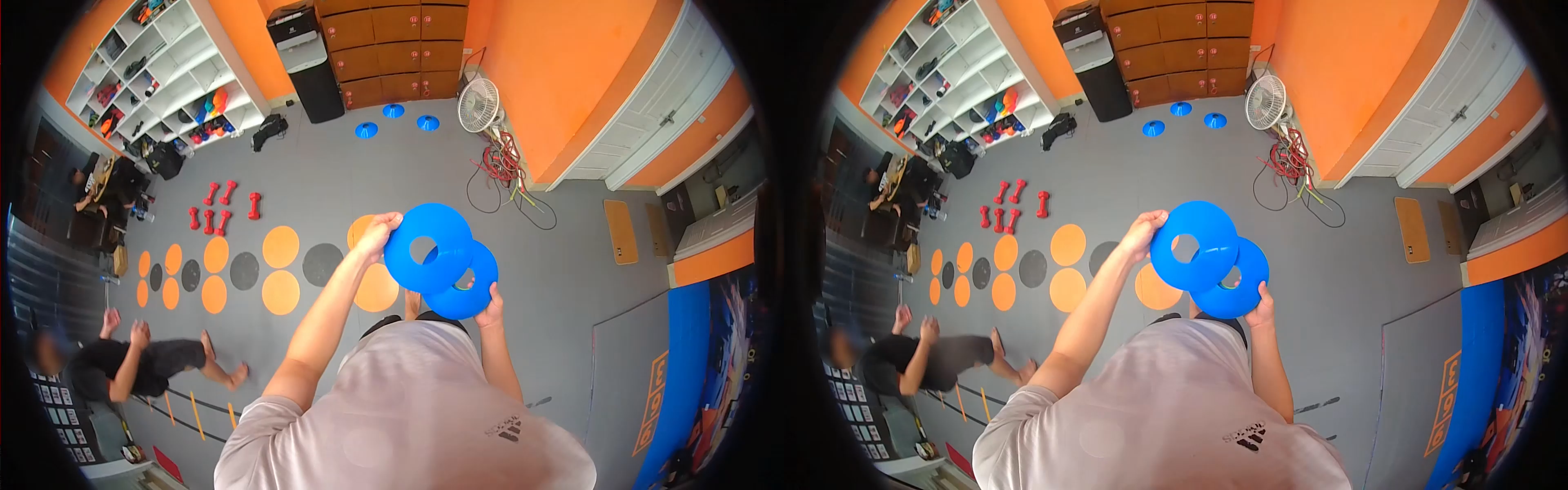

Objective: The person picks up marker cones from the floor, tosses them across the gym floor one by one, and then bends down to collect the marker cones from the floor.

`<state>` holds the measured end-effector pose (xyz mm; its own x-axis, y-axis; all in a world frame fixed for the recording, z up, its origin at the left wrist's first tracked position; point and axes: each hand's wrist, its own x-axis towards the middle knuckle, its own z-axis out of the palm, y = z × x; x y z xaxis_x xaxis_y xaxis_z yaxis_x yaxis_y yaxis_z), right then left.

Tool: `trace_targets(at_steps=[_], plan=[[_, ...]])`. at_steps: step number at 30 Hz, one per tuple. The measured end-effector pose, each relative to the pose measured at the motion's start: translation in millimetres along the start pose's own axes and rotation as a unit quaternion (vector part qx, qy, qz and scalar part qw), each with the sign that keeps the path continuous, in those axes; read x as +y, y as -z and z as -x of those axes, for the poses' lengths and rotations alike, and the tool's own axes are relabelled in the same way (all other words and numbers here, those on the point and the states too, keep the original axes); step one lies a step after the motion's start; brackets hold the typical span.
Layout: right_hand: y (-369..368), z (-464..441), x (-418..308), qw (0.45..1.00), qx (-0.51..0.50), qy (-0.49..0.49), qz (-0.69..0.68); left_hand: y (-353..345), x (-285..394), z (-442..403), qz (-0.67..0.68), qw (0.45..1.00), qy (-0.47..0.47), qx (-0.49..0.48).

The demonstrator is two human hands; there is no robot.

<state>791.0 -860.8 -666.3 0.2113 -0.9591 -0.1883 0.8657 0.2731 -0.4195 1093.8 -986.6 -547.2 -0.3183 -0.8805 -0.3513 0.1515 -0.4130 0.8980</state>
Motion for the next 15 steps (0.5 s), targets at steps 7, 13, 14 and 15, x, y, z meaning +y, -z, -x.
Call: trace_targets(at_steps=[7, 13, 14, 15], plan=[[9, 159, -2, 0.991, 0.132, 0.019, 0.027, -105, 62, 118, -0.237, 0.874, -0.102, -0.413], [7, 268, -17, 0.981, 0.167, 0.077, 0.061, -173, 34, 156, -0.159, 0.816, -0.019, -0.556], [4, 280, -18, 0.979, 0.171, 0.099, 0.057, -171, 18, 152, -0.154, 0.819, -0.013, -0.552], [8, 289, -18, 0.977, 0.17, 0.116, 0.055, -163, 0, 143, -0.15, 0.822, -0.005, -0.55]])
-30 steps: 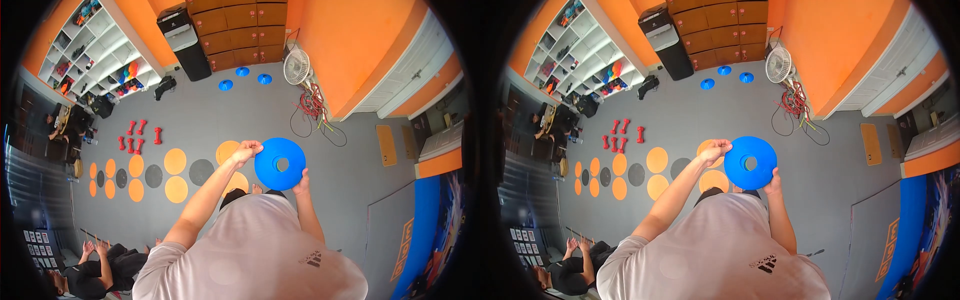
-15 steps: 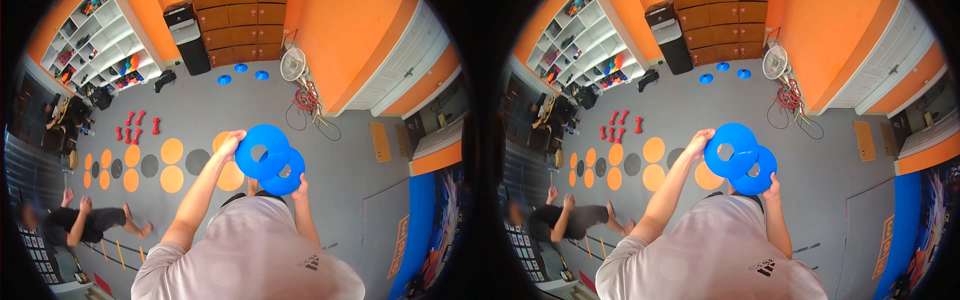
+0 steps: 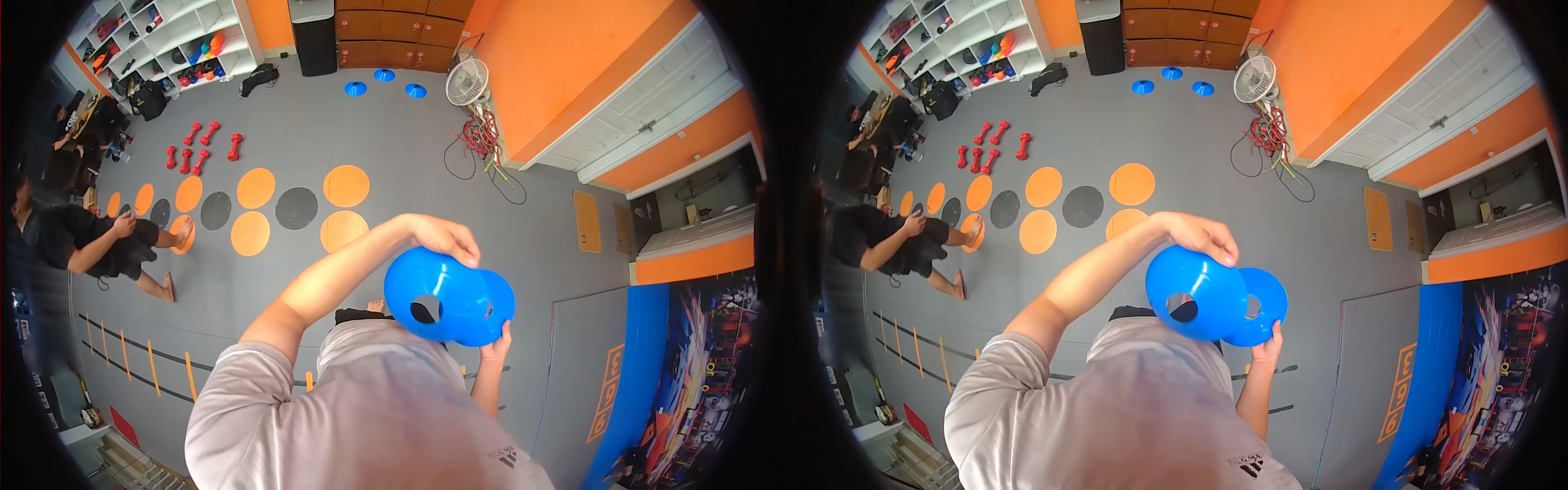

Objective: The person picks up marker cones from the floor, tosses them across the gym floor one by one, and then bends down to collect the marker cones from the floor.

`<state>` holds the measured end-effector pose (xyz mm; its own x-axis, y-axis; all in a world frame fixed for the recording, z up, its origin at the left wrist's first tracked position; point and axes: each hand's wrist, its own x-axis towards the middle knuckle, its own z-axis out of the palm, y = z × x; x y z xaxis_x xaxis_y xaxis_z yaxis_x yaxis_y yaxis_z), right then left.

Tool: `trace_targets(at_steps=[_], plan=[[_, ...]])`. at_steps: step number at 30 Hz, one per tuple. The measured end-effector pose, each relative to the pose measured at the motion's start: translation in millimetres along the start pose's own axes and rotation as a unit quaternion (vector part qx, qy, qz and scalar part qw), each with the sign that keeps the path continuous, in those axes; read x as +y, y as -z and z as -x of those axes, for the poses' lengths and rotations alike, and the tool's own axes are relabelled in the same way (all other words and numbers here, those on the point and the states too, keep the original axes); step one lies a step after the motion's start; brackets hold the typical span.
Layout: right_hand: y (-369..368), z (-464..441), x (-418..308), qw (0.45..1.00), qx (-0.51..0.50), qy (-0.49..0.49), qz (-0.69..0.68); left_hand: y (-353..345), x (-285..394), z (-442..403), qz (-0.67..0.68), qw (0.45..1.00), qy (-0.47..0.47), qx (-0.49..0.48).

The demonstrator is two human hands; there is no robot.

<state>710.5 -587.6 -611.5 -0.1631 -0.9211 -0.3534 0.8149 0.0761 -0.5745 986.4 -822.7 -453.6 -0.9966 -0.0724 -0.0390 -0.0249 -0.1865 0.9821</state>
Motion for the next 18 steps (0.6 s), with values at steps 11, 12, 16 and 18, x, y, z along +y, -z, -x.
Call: trace_targets(at_steps=[11, 12, 16, 18], plan=[[89, 91, -48, 0.994, -0.031, 0.094, -0.038, 34, -171, 32, 0.242, 0.603, 0.053, 0.759], [100, 99, -54, 0.995, -0.025, 0.095, -0.033, 20, -173, 24, 0.241, 0.606, 0.072, 0.755], [144, 141, -74, 0.998, -0.001, 0.066, -0.018, -47, -187, -18, 0.236, 0.646, 0.057, 0.723], [163, 156, -85, 0.999, -0.006, 0.051, -0.013, -81, -195, -40, 0.237, 0.673, 0.051, 0.699]])
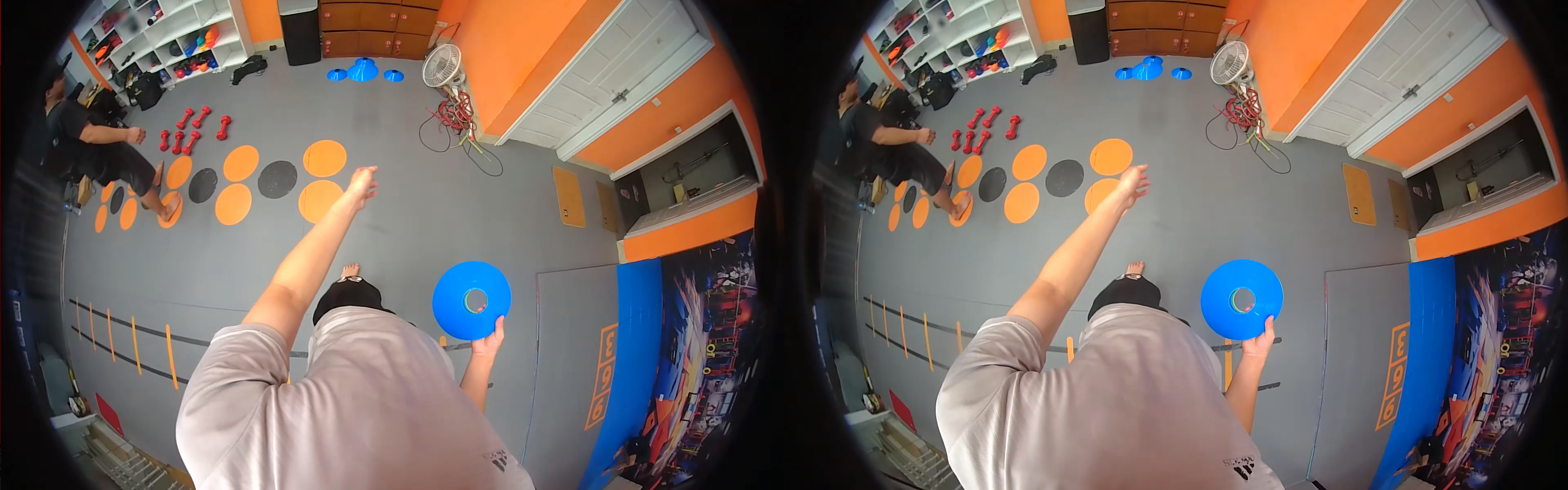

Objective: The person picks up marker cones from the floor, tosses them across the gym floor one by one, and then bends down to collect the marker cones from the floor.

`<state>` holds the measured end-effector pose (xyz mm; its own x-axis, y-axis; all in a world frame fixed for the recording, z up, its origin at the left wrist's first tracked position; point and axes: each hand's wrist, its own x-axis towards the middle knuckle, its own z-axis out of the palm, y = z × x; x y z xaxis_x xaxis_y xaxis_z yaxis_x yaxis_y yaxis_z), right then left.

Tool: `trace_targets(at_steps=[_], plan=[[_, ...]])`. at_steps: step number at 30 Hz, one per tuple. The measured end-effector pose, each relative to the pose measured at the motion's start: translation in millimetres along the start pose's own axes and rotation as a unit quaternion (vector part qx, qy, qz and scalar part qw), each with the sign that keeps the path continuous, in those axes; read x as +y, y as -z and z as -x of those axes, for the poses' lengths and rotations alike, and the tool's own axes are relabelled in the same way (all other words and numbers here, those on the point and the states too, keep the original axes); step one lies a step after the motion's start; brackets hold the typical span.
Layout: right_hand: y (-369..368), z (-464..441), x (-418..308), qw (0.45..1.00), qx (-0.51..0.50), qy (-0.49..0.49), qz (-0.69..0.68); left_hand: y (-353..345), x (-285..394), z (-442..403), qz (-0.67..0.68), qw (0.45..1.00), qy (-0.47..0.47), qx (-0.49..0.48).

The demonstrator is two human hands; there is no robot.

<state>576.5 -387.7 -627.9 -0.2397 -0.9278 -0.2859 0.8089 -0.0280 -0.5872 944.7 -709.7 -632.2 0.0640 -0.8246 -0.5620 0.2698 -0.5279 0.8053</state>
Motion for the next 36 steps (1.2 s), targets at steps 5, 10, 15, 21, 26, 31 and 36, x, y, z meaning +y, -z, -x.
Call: trace_targets(at_steps=[5, 10, 15, 21, 26, 31, 36], plan=[[48, 30, -11, 0.999, -0.025, -0.041, 0.008, -31, -66, 107, -0.097, 0.985, -0.014, -0.145], [65, 62, -11, 0.99, -0.053, -0.122, 0.043, -47, -148, 216, -0.195, 0.932, 0.049, -0.301], [57, 88, 1, 0.981, -0.092, -0.165, 0.041, -50, -181, 280, -0.174, 0.927, 0.045, -0.33], [54, 98, 18, 0.973, -0.117, -0.199, 0.01, -35, -188, 317, -0.114, 0.97, 0.011, -0.216], [38, 103, 24, 0.968, -0.115, -0.222, -0.005, -14, -198, 315, -0.052, 0.987, -0.013, -0.152], [25, 97, 23, 0.961, -0.136, -0.24, 0.007, -8, -183, 327, -0.016, 0.987, -0.038, -0.154], [24, 96, 20, 0.965, -0.143, -0.218, -0.008, -17, -154, 338, 0.005, 0.989, -0.094, -0.116]])
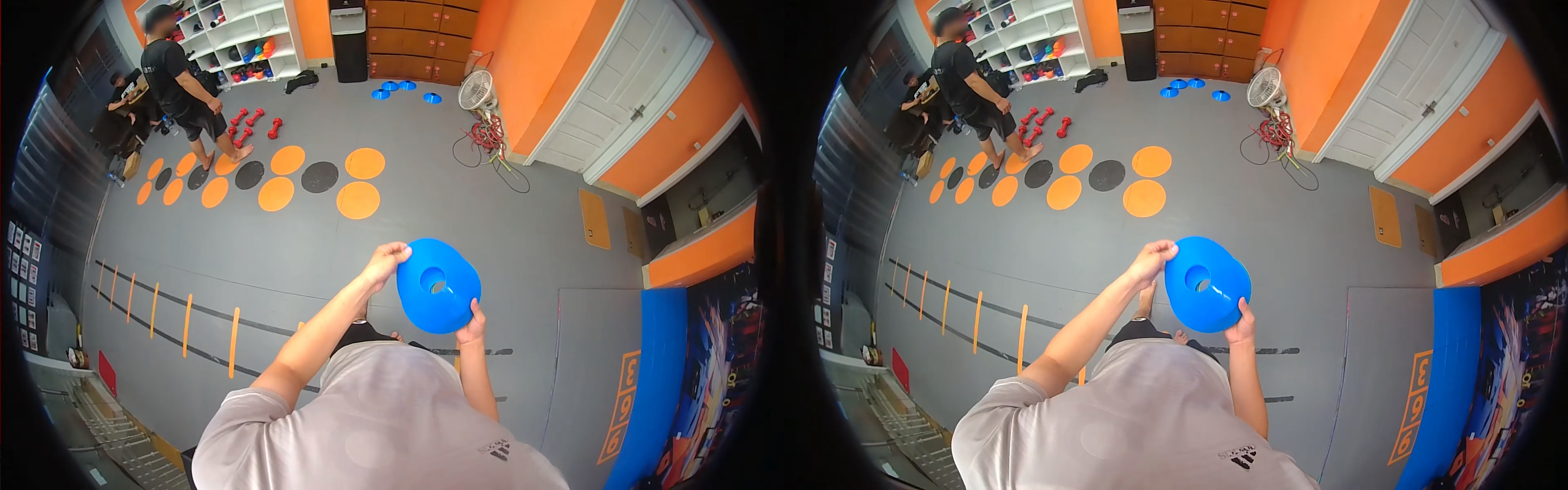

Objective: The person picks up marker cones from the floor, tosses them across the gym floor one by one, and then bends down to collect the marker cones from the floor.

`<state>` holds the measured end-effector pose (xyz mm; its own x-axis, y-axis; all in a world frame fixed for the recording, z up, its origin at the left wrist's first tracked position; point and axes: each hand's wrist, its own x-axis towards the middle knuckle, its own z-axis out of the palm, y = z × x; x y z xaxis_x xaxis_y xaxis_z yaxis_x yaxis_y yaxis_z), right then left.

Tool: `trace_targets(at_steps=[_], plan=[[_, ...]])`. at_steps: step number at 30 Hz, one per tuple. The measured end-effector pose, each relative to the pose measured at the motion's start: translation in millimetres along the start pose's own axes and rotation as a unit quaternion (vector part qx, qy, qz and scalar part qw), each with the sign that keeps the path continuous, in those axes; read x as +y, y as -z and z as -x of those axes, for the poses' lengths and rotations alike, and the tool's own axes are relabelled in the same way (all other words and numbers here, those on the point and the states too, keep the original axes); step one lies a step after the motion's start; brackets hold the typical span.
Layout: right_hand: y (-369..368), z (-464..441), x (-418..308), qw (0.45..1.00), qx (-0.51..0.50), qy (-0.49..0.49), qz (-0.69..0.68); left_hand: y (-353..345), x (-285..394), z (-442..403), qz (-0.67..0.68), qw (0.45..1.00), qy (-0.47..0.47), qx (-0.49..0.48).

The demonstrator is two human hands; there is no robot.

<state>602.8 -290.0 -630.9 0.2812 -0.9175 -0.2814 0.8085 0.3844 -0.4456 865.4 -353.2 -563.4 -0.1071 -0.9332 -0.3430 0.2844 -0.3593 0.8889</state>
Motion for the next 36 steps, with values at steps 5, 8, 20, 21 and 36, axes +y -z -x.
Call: trace_targets(at_steps=[5, 8, 20, 21, 36], plan=[[7, 12, -12, 0.998, -0.03, 0.047, -0.008, -7, 50, -11, -0.03, 0.998, -0.02, -0.043], [13, 26, -18, 0.996, 0.014, 0.088, -0.017, 7, 66, -36, -0.176, 0.941, 0.087, -0.274], [52, 82, -34, 0.985, 0.062, 0.161, -0.008, 82, 7, -151, 0.02, 0.968, 0.189, 0.165], [53, 83, -34, 0.984, 0.069, 0.163, -0.009, 79, 5, -147, 0.022, 0.967, 0.193, 0.164], [54, 61, -36, 0.992, 0.058, 0.11, -0.006, 63, -18, -133, 0.031, 0.972, 0.193, 0.129]])
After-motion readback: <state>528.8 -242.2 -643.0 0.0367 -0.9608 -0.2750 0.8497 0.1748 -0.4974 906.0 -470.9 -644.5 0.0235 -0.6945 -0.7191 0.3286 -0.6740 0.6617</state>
